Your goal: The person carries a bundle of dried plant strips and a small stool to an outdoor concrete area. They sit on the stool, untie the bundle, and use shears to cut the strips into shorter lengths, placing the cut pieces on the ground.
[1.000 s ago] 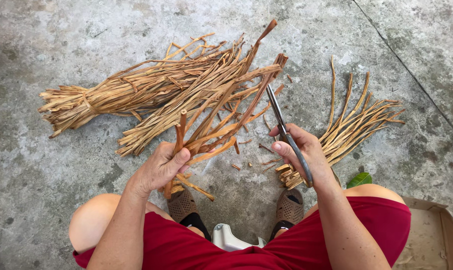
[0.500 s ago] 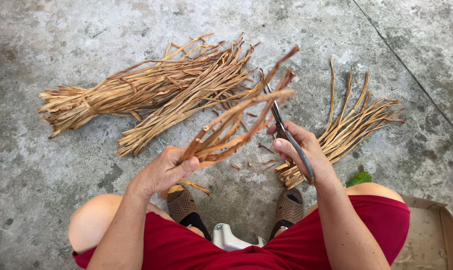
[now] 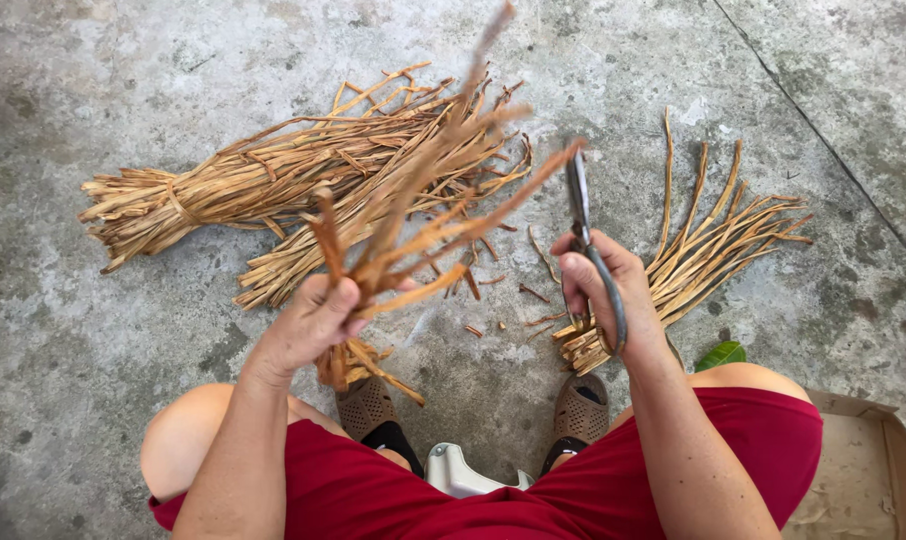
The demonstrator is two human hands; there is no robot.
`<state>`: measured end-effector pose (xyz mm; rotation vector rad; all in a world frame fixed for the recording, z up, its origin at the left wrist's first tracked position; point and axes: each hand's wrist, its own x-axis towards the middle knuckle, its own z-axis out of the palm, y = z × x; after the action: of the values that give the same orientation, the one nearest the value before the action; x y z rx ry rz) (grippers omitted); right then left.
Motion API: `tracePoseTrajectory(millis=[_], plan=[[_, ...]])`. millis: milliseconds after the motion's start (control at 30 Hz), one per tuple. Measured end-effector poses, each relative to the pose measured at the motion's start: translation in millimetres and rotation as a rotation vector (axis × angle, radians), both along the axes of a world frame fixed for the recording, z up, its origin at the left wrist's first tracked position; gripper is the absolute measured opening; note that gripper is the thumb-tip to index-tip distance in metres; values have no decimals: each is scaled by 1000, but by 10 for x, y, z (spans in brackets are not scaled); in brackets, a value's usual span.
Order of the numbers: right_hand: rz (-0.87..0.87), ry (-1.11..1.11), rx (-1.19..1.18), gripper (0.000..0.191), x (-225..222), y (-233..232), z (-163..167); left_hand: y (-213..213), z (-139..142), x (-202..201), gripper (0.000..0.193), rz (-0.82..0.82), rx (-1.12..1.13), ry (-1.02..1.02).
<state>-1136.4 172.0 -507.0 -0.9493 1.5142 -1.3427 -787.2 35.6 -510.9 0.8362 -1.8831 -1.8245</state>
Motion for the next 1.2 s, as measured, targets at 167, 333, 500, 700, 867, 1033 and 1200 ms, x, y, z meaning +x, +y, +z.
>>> tracePoseTrajectory(millis=[167, 333, 500, 700, 867, 1033, 1200], plan=[[-7, -76, -11, 36, -30, -20, -18, -49, 222, 107, 81, 117, 125, 279], [194, -107, 69, 44, 116, 16, -146, -83, 261, 249, 84, 134, 195, 450], [512, -151, 139, 55, 369, 42, -247, -127, 231, 346, 85, 142, 220, 517], [579, -211, 99, 57, 481, 61, -192, -101, 216, 384, 83, 130, 203, 519], [439, -143, 16, 62, 359, -17, -51, -45, 219, 333, 86, 86, 233, 437], [473, -133, 32, 71, 389, -33, 65, 30, 242, 171, 88, -6, 259, 324], [511, -287, 10, 71, 430, -26, 118, 86, 245, -25, 88, -110, 226, 191]])
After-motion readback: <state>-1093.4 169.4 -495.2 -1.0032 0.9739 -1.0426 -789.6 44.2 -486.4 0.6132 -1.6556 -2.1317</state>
